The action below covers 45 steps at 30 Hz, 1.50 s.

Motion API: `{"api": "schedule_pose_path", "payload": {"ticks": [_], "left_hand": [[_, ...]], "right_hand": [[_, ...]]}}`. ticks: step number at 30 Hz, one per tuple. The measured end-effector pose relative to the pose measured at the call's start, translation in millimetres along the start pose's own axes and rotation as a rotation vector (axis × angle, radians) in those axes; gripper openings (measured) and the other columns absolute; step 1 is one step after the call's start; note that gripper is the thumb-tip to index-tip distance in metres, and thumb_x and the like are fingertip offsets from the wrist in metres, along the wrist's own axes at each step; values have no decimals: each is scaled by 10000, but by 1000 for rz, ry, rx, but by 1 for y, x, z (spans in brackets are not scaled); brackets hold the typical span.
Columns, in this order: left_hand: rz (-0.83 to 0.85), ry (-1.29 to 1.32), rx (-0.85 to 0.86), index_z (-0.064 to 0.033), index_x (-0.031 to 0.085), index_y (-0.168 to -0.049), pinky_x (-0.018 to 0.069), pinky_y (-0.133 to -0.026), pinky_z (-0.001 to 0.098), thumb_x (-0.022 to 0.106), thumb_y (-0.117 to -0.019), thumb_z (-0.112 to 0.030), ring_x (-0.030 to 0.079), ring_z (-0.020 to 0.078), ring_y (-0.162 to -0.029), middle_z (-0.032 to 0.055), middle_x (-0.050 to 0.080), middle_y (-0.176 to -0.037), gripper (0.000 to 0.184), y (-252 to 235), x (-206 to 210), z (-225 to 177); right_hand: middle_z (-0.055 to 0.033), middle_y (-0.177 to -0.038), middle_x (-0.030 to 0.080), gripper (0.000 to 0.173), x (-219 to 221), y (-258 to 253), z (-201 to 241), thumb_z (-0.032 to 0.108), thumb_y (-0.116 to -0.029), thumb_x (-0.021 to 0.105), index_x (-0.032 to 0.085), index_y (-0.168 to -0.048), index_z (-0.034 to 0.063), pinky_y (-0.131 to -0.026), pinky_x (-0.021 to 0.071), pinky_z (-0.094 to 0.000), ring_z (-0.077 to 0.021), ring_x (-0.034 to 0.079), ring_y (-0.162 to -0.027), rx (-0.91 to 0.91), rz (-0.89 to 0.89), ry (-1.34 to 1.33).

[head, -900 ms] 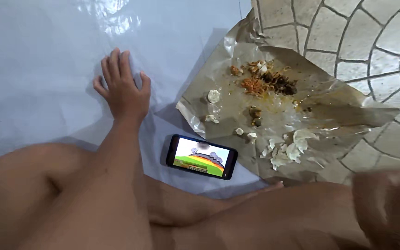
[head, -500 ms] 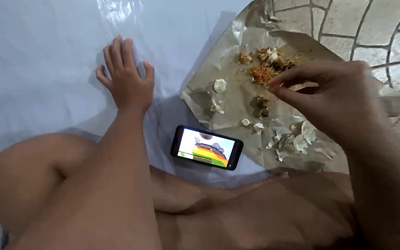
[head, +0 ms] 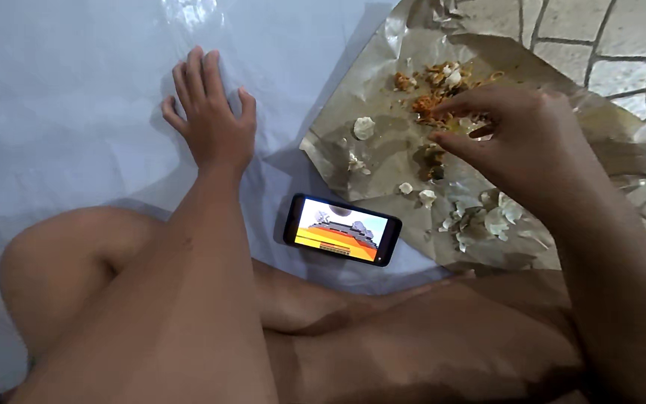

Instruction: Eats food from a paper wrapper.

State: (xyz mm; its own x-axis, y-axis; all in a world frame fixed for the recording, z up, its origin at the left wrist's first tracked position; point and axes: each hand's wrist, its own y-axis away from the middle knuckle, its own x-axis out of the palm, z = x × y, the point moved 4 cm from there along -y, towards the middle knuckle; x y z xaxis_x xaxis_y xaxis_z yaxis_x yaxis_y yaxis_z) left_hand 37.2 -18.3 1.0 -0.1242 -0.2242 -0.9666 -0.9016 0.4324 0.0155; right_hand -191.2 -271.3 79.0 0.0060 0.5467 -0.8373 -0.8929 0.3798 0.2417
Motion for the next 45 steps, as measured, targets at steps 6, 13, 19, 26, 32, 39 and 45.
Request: {"api": "schedule_pose_path", "payload": {"ticks": [6,13,19,26,32,39,45], "left_hand": [[6,-14,10,-204,383,-1579,162,-1151,691,398,-1035,-436,227,314,-1557,68,317,-1668,591,0,-3,-2],[0,-7,9,-209,385,-1578,150,-1154,686,400,-1032,-436,219,309,-1560,59,314,-1670,591,0,-2,-1],[-11,-13,7,-215,381,-1579,149,-1156,685,389,-1036,-444,213,299,-1564,53,314,-1672,589,0,0,0],[-1,-20,-2,-216,374,-1585,147,-1159,672,384,-1036,-447,212,291,-1564,45,310,-1674,595,0,0,-1],[-2,-16,-5,-223,383,-1582,151,-1161,666,392,-1029,-456,221,285,-1561,46,314,-1672,600,-1,0,-1],[16,-32,-7,-227,376,-1584,143,-1166,671,373,-1032,-467,211,283,-1565,44,305,-1676,602,-1,0,-1],[13,-28,-9,-234,379,-1582,141,-1165,670,379,-1028,-471,210,283,-1566,37,307,-1676,603,-2,1,-1]], "right_hand": [[-190,-1221,686,232,1,0,-2,160,-972,715,724,-1192,87,-868,546,-628,-400,677,-1069,-21,2,-18],[-213,-1185,695,232,-2,-1,-4,163,-991,676,723,-1187,49,-885,537,-622,-404,679,-1061,-56,-24,4],[-207,-1197,694,235,-1,0,-2,175,-992,668,727,-1191,63,-881,533,-615,-404,670,-1079,-53,-37,-8],[-228,-1195,688,250,-2,-1,-1,167,-991,663,719,-1202,46,-890,526,-608,-409,669,-1072,-64,-40,-4],[-224,-1197,690,254,-1,-2,-4,190,-994,662,723,-1203,59,-890,525,-608,-402,669,-1070,-49,-44,-10],[-235,-1223,679,263,-1,0,-1,178,-992,660,718,-1220,60,-905,515,-600,-411,655,-1104,-57,-45,3],[-218,-1211,688,247,-1,-2,-4,141,-984,672,722,-1211,58,-900,521,-586,-391,663,-1081,-51,-46,-6]]}}
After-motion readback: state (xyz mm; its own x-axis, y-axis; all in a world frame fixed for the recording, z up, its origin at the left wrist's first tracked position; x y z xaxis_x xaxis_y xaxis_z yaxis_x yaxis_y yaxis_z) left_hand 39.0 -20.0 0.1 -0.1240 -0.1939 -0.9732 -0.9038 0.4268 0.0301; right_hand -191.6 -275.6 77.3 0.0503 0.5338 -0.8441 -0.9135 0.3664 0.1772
